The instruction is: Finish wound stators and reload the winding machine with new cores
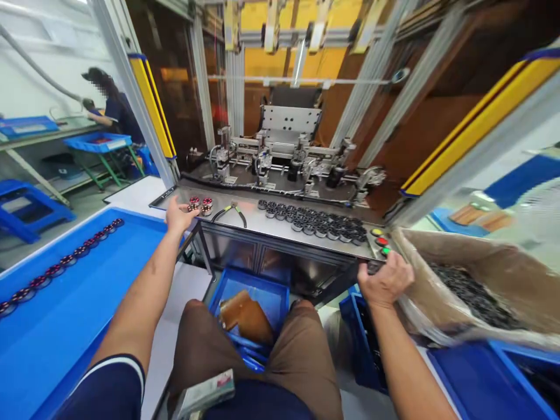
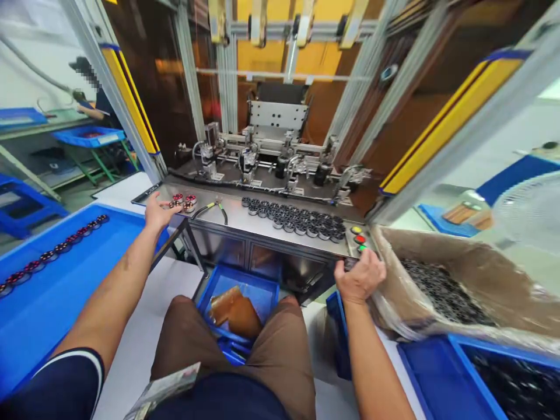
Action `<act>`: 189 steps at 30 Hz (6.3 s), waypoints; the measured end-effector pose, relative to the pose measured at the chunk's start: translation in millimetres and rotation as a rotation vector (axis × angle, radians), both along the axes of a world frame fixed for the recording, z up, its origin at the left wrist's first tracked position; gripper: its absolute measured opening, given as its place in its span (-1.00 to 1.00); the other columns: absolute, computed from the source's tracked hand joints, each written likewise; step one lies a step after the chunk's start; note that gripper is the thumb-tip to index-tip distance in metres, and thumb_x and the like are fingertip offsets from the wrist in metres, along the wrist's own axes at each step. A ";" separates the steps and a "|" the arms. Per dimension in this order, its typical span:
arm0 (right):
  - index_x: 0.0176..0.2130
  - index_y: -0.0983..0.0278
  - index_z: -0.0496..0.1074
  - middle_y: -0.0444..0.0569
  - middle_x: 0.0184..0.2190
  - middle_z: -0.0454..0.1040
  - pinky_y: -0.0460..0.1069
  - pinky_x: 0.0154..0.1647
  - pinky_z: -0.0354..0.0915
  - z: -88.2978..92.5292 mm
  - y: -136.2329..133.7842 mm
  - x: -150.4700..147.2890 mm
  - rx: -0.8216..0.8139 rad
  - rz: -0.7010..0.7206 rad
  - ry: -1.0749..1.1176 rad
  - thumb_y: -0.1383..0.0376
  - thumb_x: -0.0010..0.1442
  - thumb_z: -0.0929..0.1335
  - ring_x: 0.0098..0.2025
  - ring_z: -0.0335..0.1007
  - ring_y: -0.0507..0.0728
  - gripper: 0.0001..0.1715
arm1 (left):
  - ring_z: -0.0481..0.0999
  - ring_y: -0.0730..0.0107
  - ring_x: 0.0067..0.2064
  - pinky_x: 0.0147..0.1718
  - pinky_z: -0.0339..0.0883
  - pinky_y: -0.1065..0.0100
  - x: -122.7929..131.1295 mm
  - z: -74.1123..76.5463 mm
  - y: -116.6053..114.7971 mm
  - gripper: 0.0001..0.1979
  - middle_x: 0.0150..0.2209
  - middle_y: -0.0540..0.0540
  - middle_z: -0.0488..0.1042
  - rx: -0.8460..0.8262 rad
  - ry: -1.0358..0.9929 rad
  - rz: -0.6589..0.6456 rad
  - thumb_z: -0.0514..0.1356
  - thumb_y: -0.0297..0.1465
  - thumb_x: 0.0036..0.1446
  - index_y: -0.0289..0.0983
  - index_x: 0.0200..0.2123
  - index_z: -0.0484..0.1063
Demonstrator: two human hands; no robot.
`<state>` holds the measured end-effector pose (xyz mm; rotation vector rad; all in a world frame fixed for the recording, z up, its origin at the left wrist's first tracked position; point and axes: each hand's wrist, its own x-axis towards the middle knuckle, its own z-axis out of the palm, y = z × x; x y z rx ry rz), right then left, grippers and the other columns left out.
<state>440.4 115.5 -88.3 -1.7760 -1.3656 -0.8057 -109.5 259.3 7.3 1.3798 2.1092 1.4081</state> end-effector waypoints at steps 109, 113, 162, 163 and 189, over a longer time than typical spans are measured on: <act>-0.51 0.29 0.50 -0.09 -0.57 0.44 -0.05 -0.48 0.25 95.8 -127.9 -205.1 -0.829 1.305 1.341 -0.05 0.00 0.56 -0.52 0.32 0.02 -0.52 | 0.65 0.33 -0.11 -0.13 0.58 0.38 131.0 -7.4 -254.7 -0.29 -0.03 -0.10 0.59 0.347 -0.583 -1.089 0.44 -0.40 0.07 -0.03 0.25 0.27; -0.36 0.25 0.52 -0.10 -0.44 0.47 -0.03 -0.39 0.33 114.0 -131.0 -203.6 -0.629 1.239 1.244 -0.03 -0.10 0.62 -0.44 0.35 0.03 -0.51 | 0.65 0.30 -0.07 -0.08 0.58 0.32 131.5 -14.3 -259.4 -0.26 0.03 -0.13 0.59 0.434 -0.432 -1.099 0.40 -0.51 0.09 -0.07 0.28 0.24; -0.36 0.24 0.43 -0.09 -0.35 0.40 0.02 -0.20 0.36 93.4 -140.5 -245.0 -0.237 1.206 1.182 0.17 0.17 0.50 -0.28 0.35 0.06 -0.75 | 0.64 0.24 -0.06 -0.10 0.59 0.23 137.9 -17.8 -268.8 -0.53 -0.11 -0.10 0.64 0.500 -0.126 -0.935 0.47 -0.45 -0.03 -0.14 -0.01 0.54; -0.40 0.25 0.42 -0.10 -0.37 0.40 0.00 -0.22 0.35 94.4 -140.1 -245.6 -0.226 1.182 1.176 0.21 0.22 0.46 -0.29 0.34 0.05 -0.78 | 0.64 0.24 -0.06 -0.09 0.59 0.23 138.5 -17.4 -269.2 -0.53 -0.11 -0.10 0.64 0.498 -0.132 -0.937 0.47 -0.46 -0.03 -0.14 -0.01 0.54; -0.44 0.23 0.52 -0.10 -0.49 0.50 -0.02 -0.33 0.44 97.0 -147.5 -242.6 -0.242 1.207 1.215 0.15 0.22 0.49 -0.42 0.43 0.04 -0.73 | 0.64 0.23 -0.05 -0.08 0.59 0.23 135.3 -11.3 -272.0 -0.53 -0.11 -0.13 0.65 0.449 -0.204 -0.937 0.46 -0.49 -0.04 -0.15 -0.02 0.57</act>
